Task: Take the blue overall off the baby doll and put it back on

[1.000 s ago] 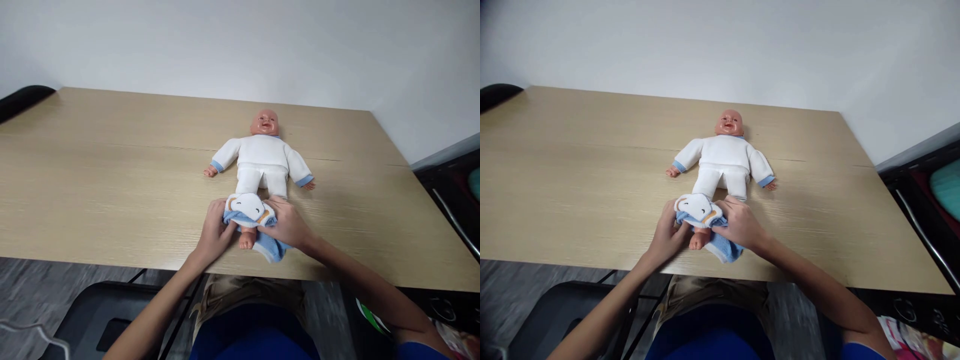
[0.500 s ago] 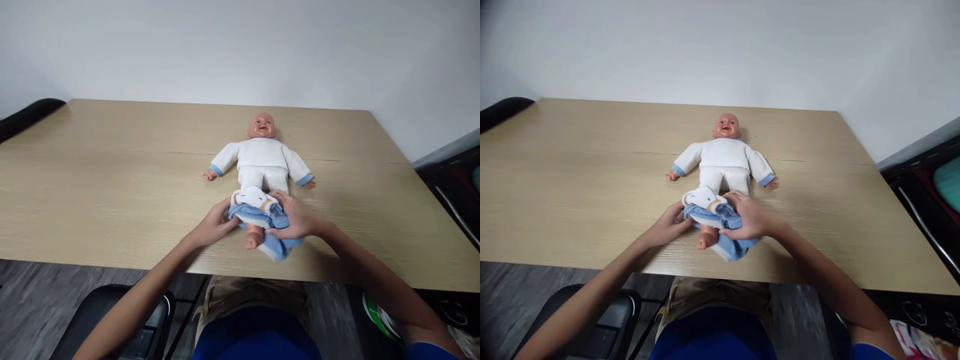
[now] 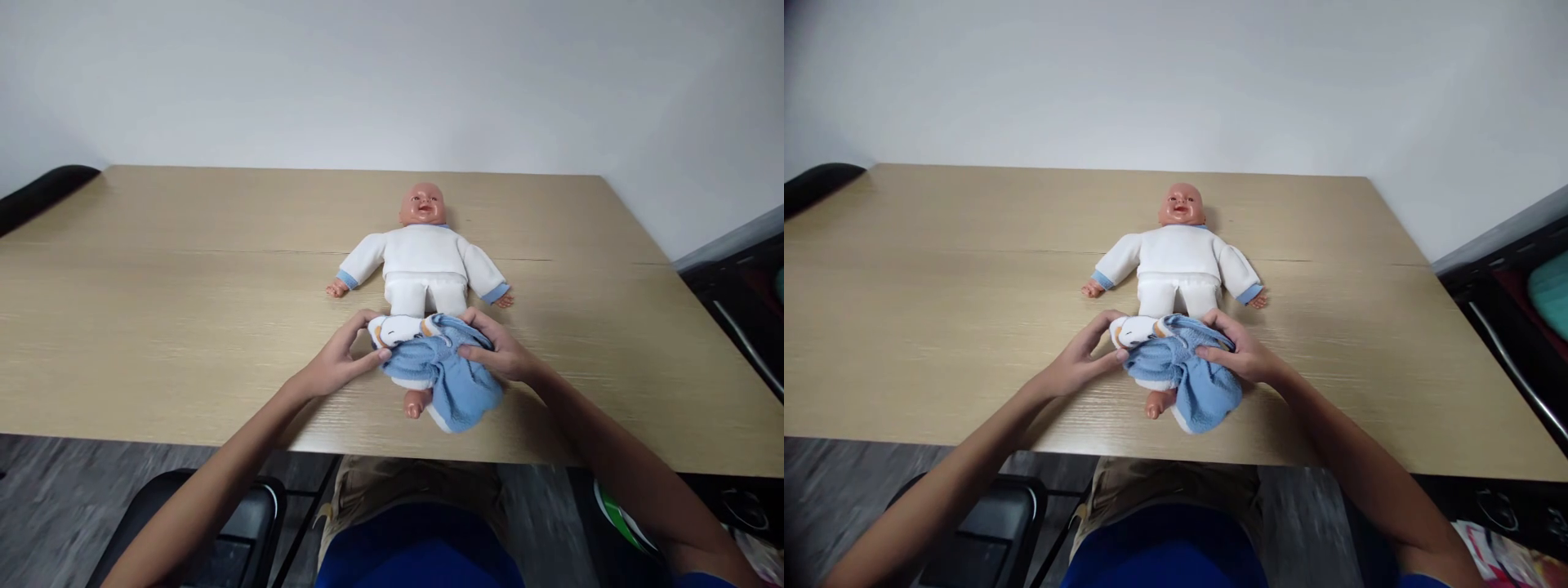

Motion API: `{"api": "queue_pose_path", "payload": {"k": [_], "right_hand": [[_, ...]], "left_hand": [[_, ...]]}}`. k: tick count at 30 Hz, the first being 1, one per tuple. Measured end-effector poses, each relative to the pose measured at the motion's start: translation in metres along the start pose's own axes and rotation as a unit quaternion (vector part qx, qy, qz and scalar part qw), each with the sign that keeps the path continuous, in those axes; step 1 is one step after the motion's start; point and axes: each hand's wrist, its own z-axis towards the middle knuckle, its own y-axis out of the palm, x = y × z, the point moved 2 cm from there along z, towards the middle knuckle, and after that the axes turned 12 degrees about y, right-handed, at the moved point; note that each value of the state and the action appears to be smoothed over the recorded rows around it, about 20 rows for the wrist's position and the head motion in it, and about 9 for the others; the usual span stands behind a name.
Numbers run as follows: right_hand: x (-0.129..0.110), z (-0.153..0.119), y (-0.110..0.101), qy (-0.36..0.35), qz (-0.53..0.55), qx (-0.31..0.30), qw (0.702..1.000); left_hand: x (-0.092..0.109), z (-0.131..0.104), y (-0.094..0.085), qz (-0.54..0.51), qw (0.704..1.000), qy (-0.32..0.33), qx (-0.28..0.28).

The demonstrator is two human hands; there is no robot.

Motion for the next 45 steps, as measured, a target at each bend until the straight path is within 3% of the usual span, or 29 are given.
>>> {"api": "queue_pose_path", "payload": {"k": [4,9,13,16,19,22,28,31,34,39,41,45], "right_hand": [[0.015,0.003,-0.002,0.051,0.126,0.015,0.991],[0.022,0.007,-0.008,0.082,0.175,0.032,0.981],[0.023,0.007,-0.009,0.093,0.19,0.053,0.976],[0.021,0.007,-0.012,0.087,0.179,0.037,0.979],[0.015,0.005,-0.018,0.065,0.123,-0.015,0.99],[0.008,0.0,-0.023,0.04,0.06,-0.043,0.996],[0.004,-0.005,-0.017,0.046,0.047,0.059,0.996],[0.003,-0.006,-0.015,0.054,0.045,0.061,0.996],[-0.002,-0.01,-0.018,0.054,0.009,-0.024,0.998],[-0.014,-0.018,-0.021,0.066,-0.091,-0.17,0.979],[-0.019,-0.019,-0.019,0.044,-0.12,-0.182,0.975],[-0.026,-0.017,-0.02,-0.008,-0.117,-0.114,0.987]], "left_hand": [[0.016,0.039,-0.011,0.033,0.996,0.001,-0.084],[0.035,0.098,-0.017,0.08,0.974,0.006,-0.21],[0.037,0.136,-0.001,0.091,0.953,0.031,-0.287],[0.031,0.152,0.015,0.015,0.928,0.019,-0.371],[0.025,0.157,0.026,-0.112,0.896,0.009,-0.43],[0.015,0.157,0.033,-0.158,0.897,0.019,-0.413],[-0.001,0.147,0.046,-0.201,0.892,-0.002,-0.405],[0.001,0.143,0.048,-0.231,0.88,-0.014,-0.414],[0.013,0.14,0.048,-0.292,0.842,-0.047,-0.451],[0.031,0.129,0.05,-0.369,0.707,-0.141,-0.587],[0.027,0.128,0.051,-0.343,0.722,-0.125,-0.588],[0.014,0.134,0.049,-0.259,0.819,-0.036,-0.51]]}}
